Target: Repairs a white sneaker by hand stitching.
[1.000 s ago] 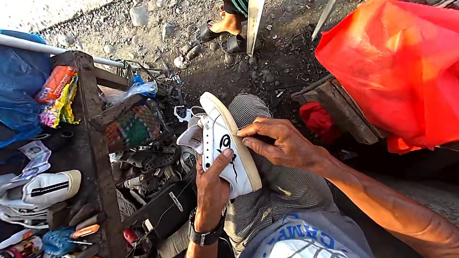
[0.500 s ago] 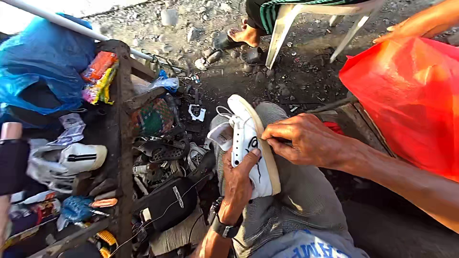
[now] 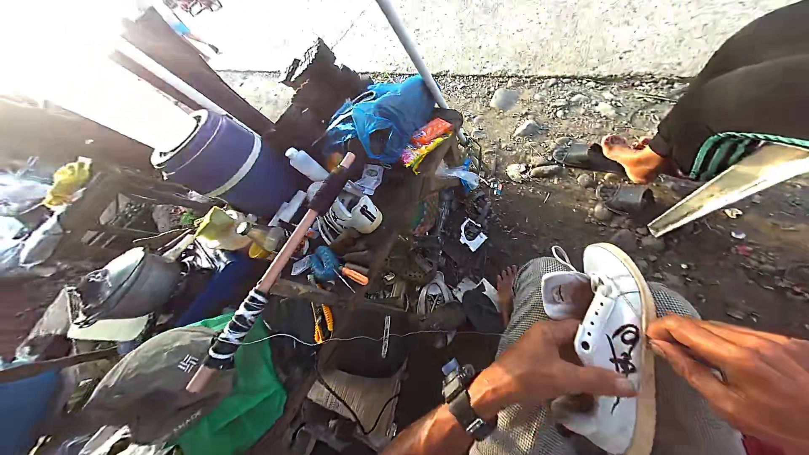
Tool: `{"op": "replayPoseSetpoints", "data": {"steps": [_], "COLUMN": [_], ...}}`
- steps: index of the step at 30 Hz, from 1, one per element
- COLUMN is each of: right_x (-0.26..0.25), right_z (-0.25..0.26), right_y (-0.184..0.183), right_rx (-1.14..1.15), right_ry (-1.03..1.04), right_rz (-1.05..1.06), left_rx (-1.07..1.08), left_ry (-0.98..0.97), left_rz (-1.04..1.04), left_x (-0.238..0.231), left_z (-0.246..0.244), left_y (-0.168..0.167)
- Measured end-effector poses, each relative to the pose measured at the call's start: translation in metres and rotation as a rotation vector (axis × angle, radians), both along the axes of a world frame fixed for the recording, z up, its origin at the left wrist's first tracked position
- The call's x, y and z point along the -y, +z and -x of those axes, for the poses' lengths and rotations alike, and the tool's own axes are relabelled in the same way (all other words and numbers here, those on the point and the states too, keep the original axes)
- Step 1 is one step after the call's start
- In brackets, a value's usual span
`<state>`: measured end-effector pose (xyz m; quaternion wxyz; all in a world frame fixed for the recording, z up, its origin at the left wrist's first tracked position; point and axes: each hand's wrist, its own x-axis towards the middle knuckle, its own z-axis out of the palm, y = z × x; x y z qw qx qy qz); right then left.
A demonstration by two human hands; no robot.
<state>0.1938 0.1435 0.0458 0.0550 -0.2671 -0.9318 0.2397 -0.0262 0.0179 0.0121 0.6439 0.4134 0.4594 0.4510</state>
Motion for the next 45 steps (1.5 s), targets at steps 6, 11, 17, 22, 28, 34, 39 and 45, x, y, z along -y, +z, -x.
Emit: {"op": "replayPoseSetpoints", "data": {"steps": [6,11,17,22,28,34,39,45], "right_x": [0.000,-0.001,0.002,0.003,0.001,0.001,0.001,0.010], "right_z": [-0.002,-0.002,-0.006,-0.009,-0.012,-0.011,-0.012,-0.006], "right_y": [0.002,0.002,-0.001,-0.002,-0.005,-0.005,-0.012,-0.005], "right_rx": [-0.030,-0.077,-0.104,-0.108,-0.120,-0.145,-0.178,-0.099], "right_ry": [0.027,0.031,0.006,-0.003,-0.003,-0.022,-0.043,-0.115], "right_rz": [-0.027,-0.003,0.021,-0.005,0.006,0.063,0.079,0.055], "left_rx": [-0.146,0.776,-0.086,-0.522,-0.386,-0.347,-0.300,-0.238], "left_ry": [0.020,0.100,0.308,0.255,0.319,0.306,0.268,0.183], "left_rz": [-0.373,-0.300,-0.311,-0.532,-0.607,-0.601,-0.546,-0.486], "left_x": [0.027,0.027,0.007,-0.011,-0.026,-0.031,-0.030,-0.025], "left_z": [0.046,0.015,0.001,-0.023,-0.031,-0.033,-0.030,-0.022], "left_y": [-0.022,-0.033,-0.041,-0.033,-0.040,-0.043,-0.041,-0.035]}}
